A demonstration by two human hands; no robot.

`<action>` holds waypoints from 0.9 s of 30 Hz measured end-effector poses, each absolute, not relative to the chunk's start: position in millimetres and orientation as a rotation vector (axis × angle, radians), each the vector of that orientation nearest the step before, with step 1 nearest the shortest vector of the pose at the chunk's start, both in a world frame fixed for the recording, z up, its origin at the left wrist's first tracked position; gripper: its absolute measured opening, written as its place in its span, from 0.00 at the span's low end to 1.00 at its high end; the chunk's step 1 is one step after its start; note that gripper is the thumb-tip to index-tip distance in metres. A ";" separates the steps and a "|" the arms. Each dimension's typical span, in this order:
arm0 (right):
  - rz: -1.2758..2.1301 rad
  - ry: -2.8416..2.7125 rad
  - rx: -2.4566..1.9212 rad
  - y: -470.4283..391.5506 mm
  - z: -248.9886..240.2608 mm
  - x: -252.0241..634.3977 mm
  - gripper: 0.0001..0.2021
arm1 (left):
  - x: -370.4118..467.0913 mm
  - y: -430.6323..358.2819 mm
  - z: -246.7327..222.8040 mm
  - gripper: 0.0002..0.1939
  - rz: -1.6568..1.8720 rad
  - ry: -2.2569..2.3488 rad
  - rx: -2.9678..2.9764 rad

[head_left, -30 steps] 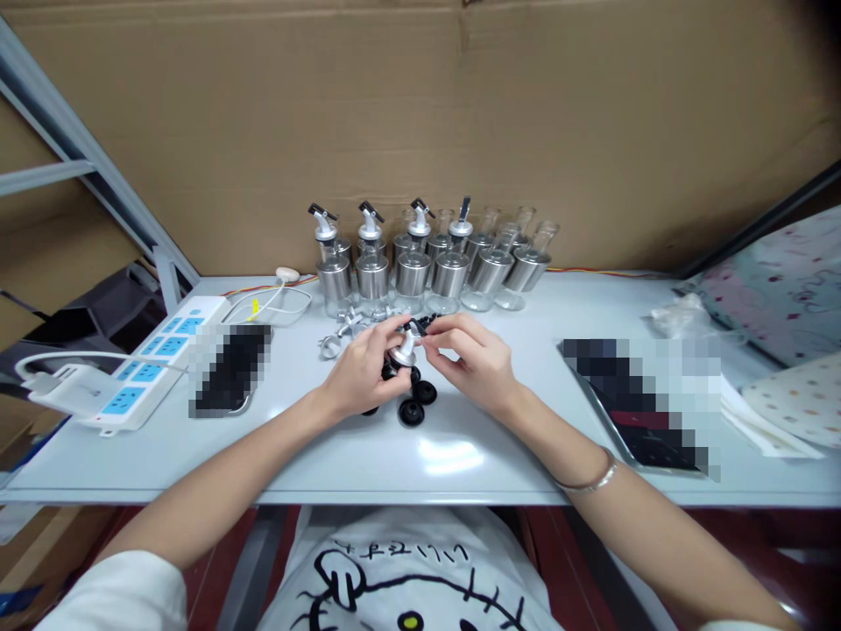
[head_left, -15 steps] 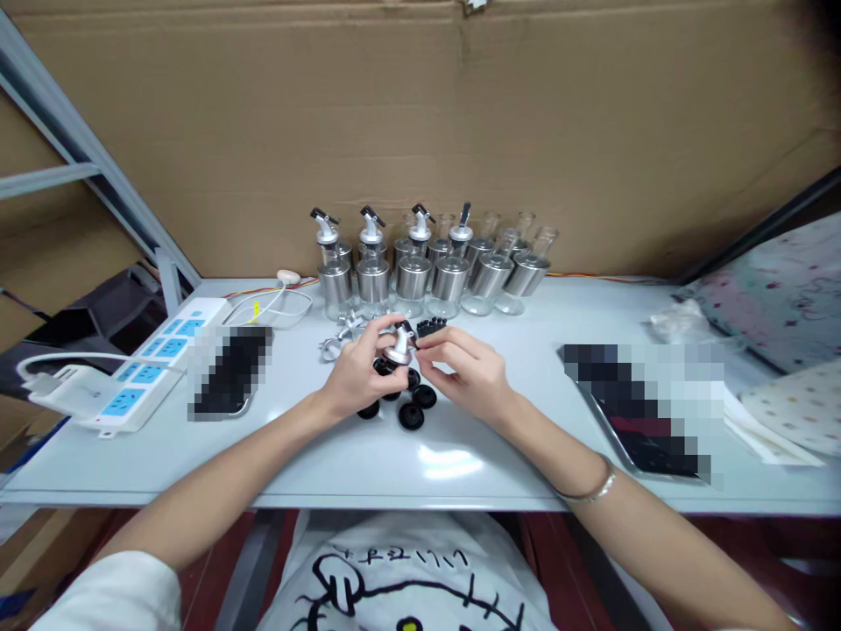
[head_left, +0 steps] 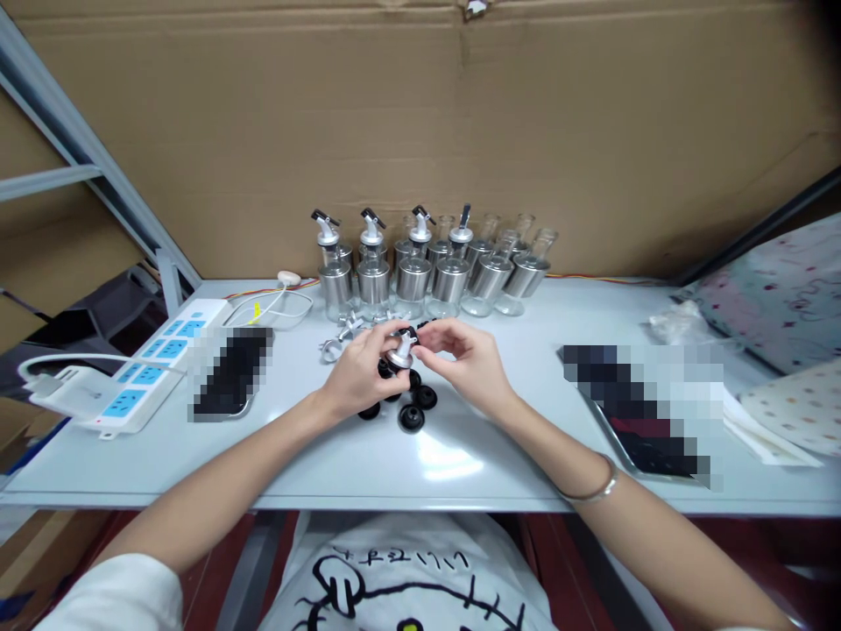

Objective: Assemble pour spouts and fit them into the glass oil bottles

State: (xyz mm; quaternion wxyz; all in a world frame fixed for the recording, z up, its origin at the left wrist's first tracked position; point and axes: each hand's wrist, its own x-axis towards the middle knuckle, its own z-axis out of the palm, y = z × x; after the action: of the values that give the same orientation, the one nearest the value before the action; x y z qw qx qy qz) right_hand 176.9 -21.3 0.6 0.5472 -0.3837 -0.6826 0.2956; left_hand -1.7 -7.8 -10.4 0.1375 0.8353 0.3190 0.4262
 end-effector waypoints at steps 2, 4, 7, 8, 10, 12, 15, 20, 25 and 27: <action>0.798 -1.526 -0.936 -20.6 1.7 177.0 0.08 | -1.4 -7.9 -9.6 0.28 1.230 0.917 2.417; 0.870 -1.452 -0.934 -20.4 3.9 177.5 0.08 | -1.3 -8.1 -8.6 0.31 1.228 0.909 2.424; 0.926 -1.428 -0.896 -21.2 7.5 178.2 0.08 | -1.6 -8.5 -7.7 0.33 1.224 0.902 2.440; 0.931 -1.432 -0.882 -21.7 8.3 178.1 0.07 | -1.7 -8.5 -7.6 0.33 1.221 0.897 2.444; 0.931 -1.439 -0.858 -22.7 9.2 177.7 0.07 | -1.8 -8.6 -7.5 0.32 1.215 0.886 2.444; 0.923 -1.442 -0.844 -23.4 9.3 177.3 0.06 | -1.6 -8.5 -7.7 0.31 1.213 0.868 2.436; 0.921 -1.455 -0.843 -23.4 9.0 177.0 0.06 | -1.2 -8.3 -8.3 0.30 1.229 0.830 2.433; 0.965 -1.435 -0.845 -24.0 9.9 176.8 0.08 | -2.5 -8.0 -10.3 0.30 1.251 0.829 2.462; 1.117 -1.352 -0.840 -23.5 10.6 177.1 0.09 | -4.1 -7.1 -13.7 0.31 1.304 0.839 2.501; 1.219 -1.310 -0.823 -21.9 10.3 177.5 0.10 | -4.4 -6.7 -15.0 0.32 1.330 0.844 2.524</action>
State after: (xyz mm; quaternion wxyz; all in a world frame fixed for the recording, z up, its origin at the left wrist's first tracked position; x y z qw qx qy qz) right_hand 177.5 -21.9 10.3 0.5530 -0.3483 -0.5540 0.5157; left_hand -4.4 -6.7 -15.0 0.0829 0.8455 0.2828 0.4454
